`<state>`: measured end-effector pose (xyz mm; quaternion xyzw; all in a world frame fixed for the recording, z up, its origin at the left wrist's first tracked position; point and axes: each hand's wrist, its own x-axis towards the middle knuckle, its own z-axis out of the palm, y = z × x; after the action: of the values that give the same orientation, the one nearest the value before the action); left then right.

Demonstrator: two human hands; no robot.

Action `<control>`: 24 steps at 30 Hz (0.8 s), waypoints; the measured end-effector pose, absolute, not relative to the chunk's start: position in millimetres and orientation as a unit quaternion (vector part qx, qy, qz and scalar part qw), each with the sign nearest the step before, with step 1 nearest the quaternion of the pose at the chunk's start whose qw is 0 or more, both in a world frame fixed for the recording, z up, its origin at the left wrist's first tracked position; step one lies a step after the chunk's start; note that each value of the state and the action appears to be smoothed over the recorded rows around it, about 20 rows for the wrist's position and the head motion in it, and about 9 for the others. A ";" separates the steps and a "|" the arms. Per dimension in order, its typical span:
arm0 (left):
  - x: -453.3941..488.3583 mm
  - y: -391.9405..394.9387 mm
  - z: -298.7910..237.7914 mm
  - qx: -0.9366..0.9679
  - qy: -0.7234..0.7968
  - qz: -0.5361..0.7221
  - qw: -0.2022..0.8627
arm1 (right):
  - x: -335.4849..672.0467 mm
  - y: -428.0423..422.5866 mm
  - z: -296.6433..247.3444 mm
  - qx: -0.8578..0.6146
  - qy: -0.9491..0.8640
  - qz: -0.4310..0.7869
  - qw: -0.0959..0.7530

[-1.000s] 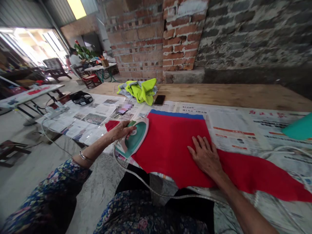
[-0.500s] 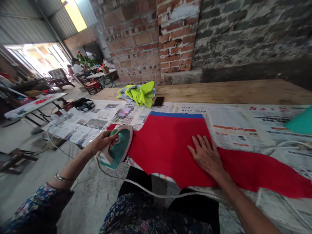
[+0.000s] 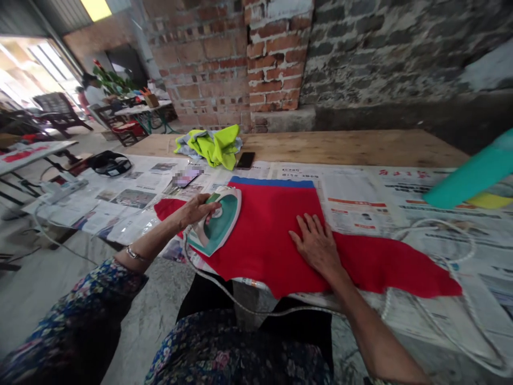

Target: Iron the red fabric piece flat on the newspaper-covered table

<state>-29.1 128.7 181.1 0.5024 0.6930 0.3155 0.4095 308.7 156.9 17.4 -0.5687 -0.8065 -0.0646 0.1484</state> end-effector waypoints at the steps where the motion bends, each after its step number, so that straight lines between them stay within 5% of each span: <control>1: -26.0 136.5 179.3 0.495 0.700 0.314 0.408 | 307.7 156.6 18.5 -0.571 -0.805 -0.061 0.148; 17: -45.5 70.9 172.6 0.532 0.630 0.312 0.472 | 312.4 161.8 7.7 -0.547 -0.816 -0.072 0.171; 24: -32.4 115.6 171.1 0.457 0.665 0.355 0.473 | 313.5 162.6 7.5 -0.549 -0.818 -0.060 0.159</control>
<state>-32.4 115.6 171.1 0.4565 0.6646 0.3552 0.4730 313.5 162.6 7.5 -0.5493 -0.8181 -0.0599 0.1592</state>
